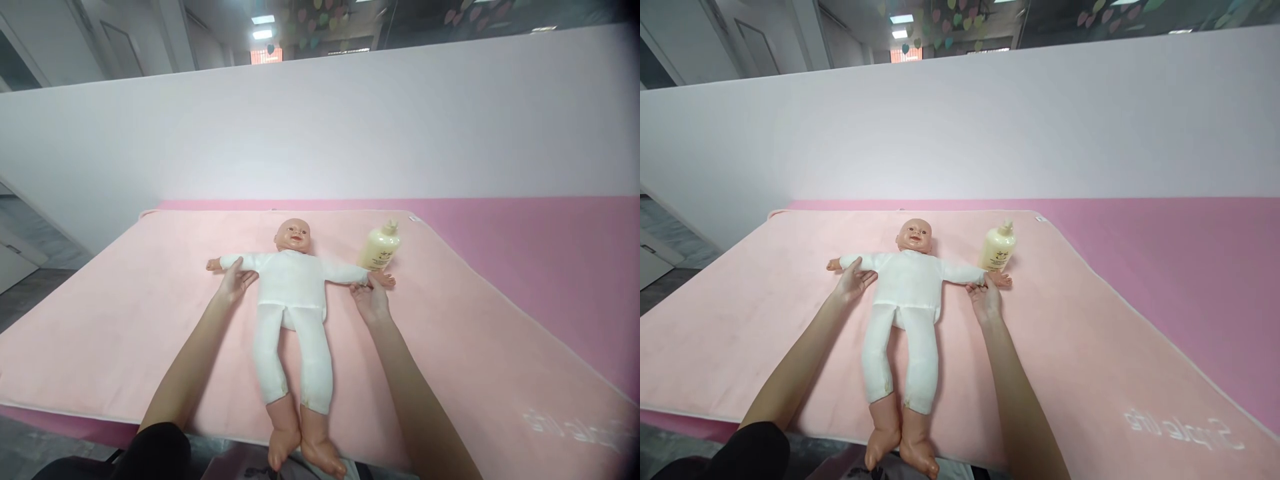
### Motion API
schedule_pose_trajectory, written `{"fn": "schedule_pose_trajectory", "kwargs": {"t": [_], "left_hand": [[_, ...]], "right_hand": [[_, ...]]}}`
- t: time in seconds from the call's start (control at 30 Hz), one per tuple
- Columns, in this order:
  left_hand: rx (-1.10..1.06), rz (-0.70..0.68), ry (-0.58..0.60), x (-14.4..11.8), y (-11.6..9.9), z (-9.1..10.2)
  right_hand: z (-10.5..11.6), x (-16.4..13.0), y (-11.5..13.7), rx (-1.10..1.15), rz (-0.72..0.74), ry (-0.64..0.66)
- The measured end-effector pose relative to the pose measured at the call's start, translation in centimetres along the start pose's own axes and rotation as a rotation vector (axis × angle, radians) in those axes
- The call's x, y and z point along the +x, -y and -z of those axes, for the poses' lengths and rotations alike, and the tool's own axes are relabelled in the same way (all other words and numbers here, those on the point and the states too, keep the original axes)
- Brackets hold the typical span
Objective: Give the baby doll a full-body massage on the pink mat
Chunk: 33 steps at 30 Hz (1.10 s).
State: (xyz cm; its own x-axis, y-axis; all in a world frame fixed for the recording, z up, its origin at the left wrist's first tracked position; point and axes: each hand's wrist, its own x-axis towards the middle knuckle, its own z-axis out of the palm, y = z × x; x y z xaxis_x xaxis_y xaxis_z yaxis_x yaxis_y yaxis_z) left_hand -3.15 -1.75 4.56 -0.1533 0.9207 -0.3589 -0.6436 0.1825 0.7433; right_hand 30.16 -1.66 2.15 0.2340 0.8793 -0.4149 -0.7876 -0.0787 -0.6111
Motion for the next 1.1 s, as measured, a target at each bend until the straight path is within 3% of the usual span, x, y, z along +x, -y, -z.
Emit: {"fn": "schedule_pose_trajectory", "kwargs": {"t": [0.07,0.13,0.33,0.5,0.8,1.1], "left_hand": [[0.011,-0.165,0.026,-0.1,0.3,0.6],[0.011,-0.235,0.062,-0.4,0.6,0.9],[-0.042,-0.248,0.065,-0.9,1.4,1.0],[-0.039,-0.279,0.082,-0.8,1.5,1.1],[-0.047,-0.225,0.098,-0.6,1.2,1.4],[-0.071,-0.176,0.045,-0.2,1.1,1.3]], "right_hand": [[0.1,0.1,0.0,0.003,0.005,0.004],[0.1,0.0,0.0,0.011,0.018,0.003],[-0.5,-0.9,-1.0,0.095,0.163,0.073],[-1.0,-1.6,-1.8,-0.100,0.213,0.126],[-1.0,-2.1,-1.5,0.089,0.022,0.172],[-1.3,-1.6,-2.2,0.063,0.083,0.082]]}}
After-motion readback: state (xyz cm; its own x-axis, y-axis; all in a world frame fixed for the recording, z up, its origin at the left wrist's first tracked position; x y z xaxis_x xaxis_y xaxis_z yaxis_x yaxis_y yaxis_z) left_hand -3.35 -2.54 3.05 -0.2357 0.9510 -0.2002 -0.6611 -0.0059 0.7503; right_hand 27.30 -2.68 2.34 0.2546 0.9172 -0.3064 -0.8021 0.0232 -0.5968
